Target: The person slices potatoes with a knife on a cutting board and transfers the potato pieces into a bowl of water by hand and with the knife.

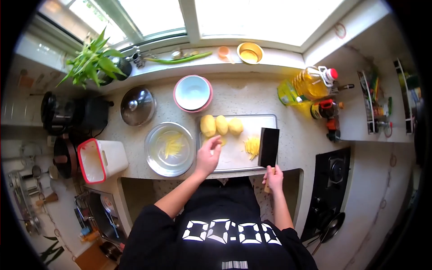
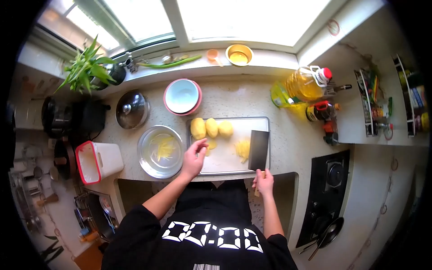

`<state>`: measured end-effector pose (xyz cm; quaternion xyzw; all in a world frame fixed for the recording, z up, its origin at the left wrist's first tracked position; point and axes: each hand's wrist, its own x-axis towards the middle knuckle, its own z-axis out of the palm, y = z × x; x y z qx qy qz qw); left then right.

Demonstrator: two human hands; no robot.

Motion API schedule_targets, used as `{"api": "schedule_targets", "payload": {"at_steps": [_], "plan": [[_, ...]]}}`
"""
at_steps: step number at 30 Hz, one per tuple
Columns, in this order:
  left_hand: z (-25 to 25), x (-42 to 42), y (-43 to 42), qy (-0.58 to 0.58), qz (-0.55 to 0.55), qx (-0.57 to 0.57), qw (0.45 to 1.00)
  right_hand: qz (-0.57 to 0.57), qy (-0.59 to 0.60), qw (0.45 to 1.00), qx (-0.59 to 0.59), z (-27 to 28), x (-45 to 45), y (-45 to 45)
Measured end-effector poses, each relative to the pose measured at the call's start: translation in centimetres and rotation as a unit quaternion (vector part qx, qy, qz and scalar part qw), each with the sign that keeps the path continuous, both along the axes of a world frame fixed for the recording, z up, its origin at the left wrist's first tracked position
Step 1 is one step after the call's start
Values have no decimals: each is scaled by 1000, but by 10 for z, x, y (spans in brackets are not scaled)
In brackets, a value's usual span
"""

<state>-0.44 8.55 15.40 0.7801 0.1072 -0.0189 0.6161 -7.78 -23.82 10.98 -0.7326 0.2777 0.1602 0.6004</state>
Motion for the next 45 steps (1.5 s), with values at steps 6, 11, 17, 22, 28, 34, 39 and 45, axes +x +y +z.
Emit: {"api": "schedule_targets", "payload": {"at_steps": [6,11,17,22,28,34,39,45], "plan": [[-70,-1,-79,169,-115,45,978,-26,13,999,39,-27,2,-87],[-92,0,-116,203,-120,87,968,-11,24,997,72,-46,6,-111],[-102,4,-136,200,-91,127,967,-6,44,994,102,-69,9,-121],[-113,6,-148,161,-84,162,970,6,59,991,121,-79,8,-126],[-110,10,-159,193,-74,173,963,24,60,984,163,-86,9,-125],[-112,10,-164,176,-61,165,968,57,75,980,175,-84,13,-106],[-111,10,-166,149,-63,189,969,63,83,976,189,-89,9,-87],[-102,9,-165,149,-64,197,967,77,96,971,205,-89,3,-66]]}}
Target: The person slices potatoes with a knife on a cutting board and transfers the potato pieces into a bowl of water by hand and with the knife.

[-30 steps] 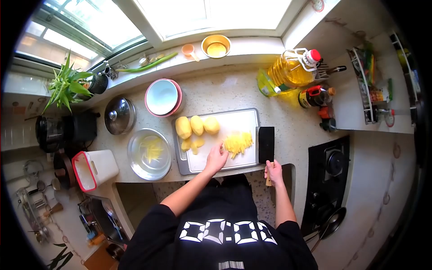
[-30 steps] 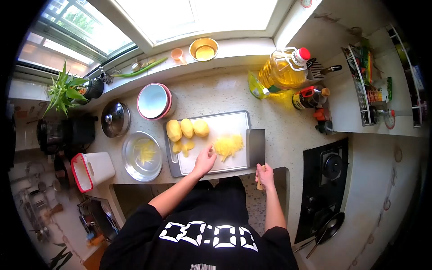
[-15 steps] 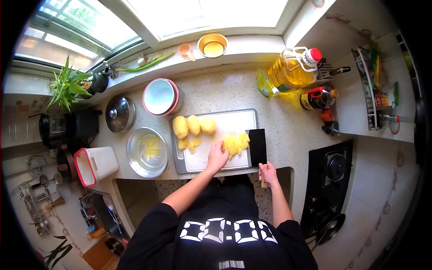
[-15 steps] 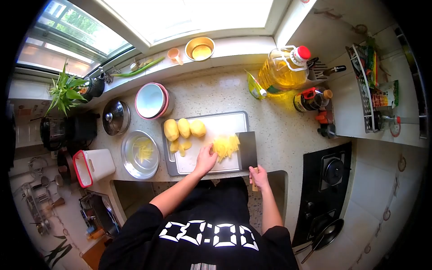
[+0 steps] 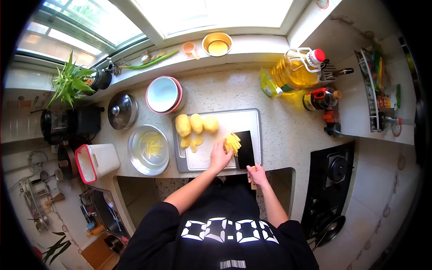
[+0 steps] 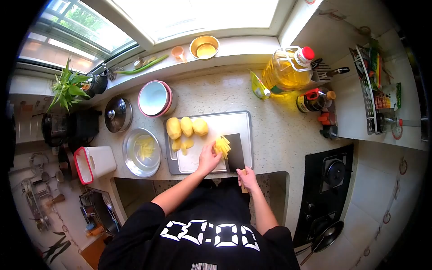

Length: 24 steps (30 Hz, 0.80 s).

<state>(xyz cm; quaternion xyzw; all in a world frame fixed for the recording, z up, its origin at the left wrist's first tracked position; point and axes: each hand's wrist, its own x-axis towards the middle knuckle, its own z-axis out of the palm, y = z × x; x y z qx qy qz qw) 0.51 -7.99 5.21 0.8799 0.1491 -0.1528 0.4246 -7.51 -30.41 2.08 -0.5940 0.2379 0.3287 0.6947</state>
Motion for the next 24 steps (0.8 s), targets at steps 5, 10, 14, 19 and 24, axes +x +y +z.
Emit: {"api": "schedule_targets", "payload": {"at_steps": [5,10,14,19,24], "plan": [[1,-4,6,-29,11,-22,999,-8,1,1000,10,1,-6,9],[-13,-8,13,-73,-8,24,997,-2,5,1000,17,14,-6,18],[-18,-11,14,-123,9,24,992,10,-16,999,-26,22,-5,31],[-10,-11,15,-93,33,11,995,27,-28,997,-66,32,-2,42],[-3,-13,21,-113,52,-3,992,32,-42,995,-84,41,-4,51]]}}
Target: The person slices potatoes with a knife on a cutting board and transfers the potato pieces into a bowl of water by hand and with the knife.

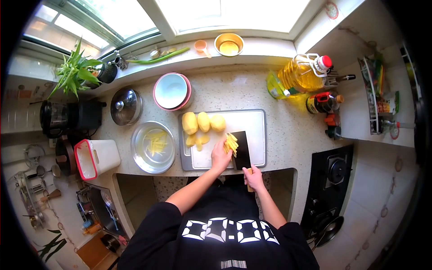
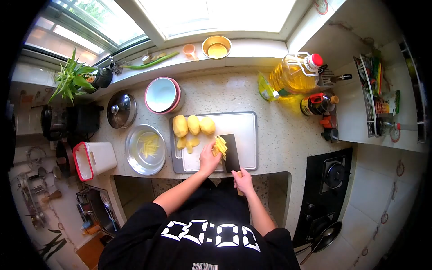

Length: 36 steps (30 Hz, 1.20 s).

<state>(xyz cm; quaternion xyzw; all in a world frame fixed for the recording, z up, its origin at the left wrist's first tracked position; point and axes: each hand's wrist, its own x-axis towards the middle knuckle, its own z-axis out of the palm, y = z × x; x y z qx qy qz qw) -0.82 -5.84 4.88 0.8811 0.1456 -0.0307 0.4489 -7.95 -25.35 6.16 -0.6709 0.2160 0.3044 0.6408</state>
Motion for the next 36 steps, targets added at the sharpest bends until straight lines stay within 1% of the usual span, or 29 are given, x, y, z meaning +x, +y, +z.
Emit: {"api": "schedule_targets", "payload": {"at_steps": [4,7,12,14,18,21,22,25,26,29,30,32,33,34,36], "plan": [[28,-2,20,-13,25,-28,999,16,-14,1000,-12,21,2,16],[53,-6,46,-11,61,-40,997,53,-33,998,-12,39,10,40],[72,-18,112,-53,116,3,992,137,-89,987,-5,65,32,100],[73,-23,141,-68,151,-9,986,172,-117,978,-5,61,36,126],[76,-33,189,-84,222,-9,971,233,-148,961,-6,73,50,183],[76,-42,222,-84,243,17,966,277,-163,947,-10,74,55,217],[75,-44,231,-67,249,23,966,290,-158,944,-7,74,56,227],[62,-52,256,-89,232,87,965,318,-148,936,-8,74,55,251],[57,-55,262,-70,230,56,969,321,-149,935,-11,72,54,257],[54,-61,276,-81,208,68,973,314,-122,942,-8,73,53,272],[55,-63,280,-44,194,50,979,308,-108,945,-5,74,52,275],[43,-68,287,-82,168,116,976,308,-105,946,-7,68,51,279],[43,-68,290,-102,152,149,972,306,-104,946,-8,69,52,281],[44,-69,292,-90,115,161,976,309,-107,945,-11,70,52,281],[46,-68,293,-123,42,166,978,306,-103,947,-6,72,53,282]]}}
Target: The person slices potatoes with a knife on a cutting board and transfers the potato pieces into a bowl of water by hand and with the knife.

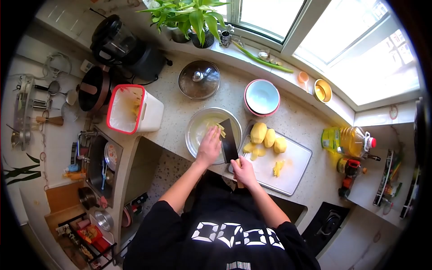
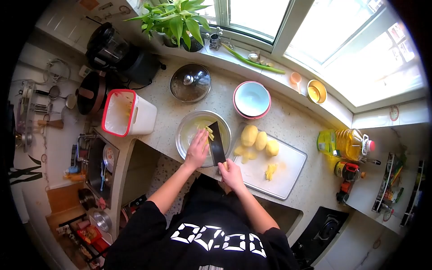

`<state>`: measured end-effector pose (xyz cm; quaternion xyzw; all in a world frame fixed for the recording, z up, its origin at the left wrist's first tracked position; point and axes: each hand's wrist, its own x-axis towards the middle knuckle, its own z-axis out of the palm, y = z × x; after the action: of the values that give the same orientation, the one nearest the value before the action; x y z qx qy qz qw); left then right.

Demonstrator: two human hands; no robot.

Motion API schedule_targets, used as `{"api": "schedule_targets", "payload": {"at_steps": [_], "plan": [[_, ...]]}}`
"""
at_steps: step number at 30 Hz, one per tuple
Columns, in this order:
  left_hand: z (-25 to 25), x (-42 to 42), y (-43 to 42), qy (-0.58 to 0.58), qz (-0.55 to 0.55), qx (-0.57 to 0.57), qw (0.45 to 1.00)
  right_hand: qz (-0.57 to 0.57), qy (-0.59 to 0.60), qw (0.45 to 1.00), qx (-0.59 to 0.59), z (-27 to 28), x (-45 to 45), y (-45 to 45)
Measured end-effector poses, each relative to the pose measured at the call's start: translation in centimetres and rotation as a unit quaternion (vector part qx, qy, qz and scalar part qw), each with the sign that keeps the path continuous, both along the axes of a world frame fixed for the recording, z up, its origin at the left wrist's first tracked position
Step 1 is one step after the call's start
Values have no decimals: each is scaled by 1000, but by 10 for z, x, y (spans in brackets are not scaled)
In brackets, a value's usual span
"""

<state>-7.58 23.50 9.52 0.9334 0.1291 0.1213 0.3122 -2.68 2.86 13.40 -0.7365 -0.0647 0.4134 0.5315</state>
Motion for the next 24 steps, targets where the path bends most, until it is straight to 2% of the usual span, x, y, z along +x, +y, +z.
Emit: {"api": "schedule_targets", "payload": {"at_steps": [1,7,13,16,19,24], "plan": [[3,1,0,-10,-39,7,999,-2,3,1000,1,2,0,0],[7,8,-4,-18,-78,17,997,-26,61,997,44,2,-2,-8],[-5,-3,-2,46,-96,40,994,-85,93,990,62,5,-1,-24],[-5,-4,-2,88,-64,45,993,-102,94,987,85,6,2,-42],[-3,6,-11,15,-19,17,1000,-150,94,978,106,9,2,-74],[27,47,-48,-63,-47,-34,996,-179,92,974,107,10,-2,-152]]}}
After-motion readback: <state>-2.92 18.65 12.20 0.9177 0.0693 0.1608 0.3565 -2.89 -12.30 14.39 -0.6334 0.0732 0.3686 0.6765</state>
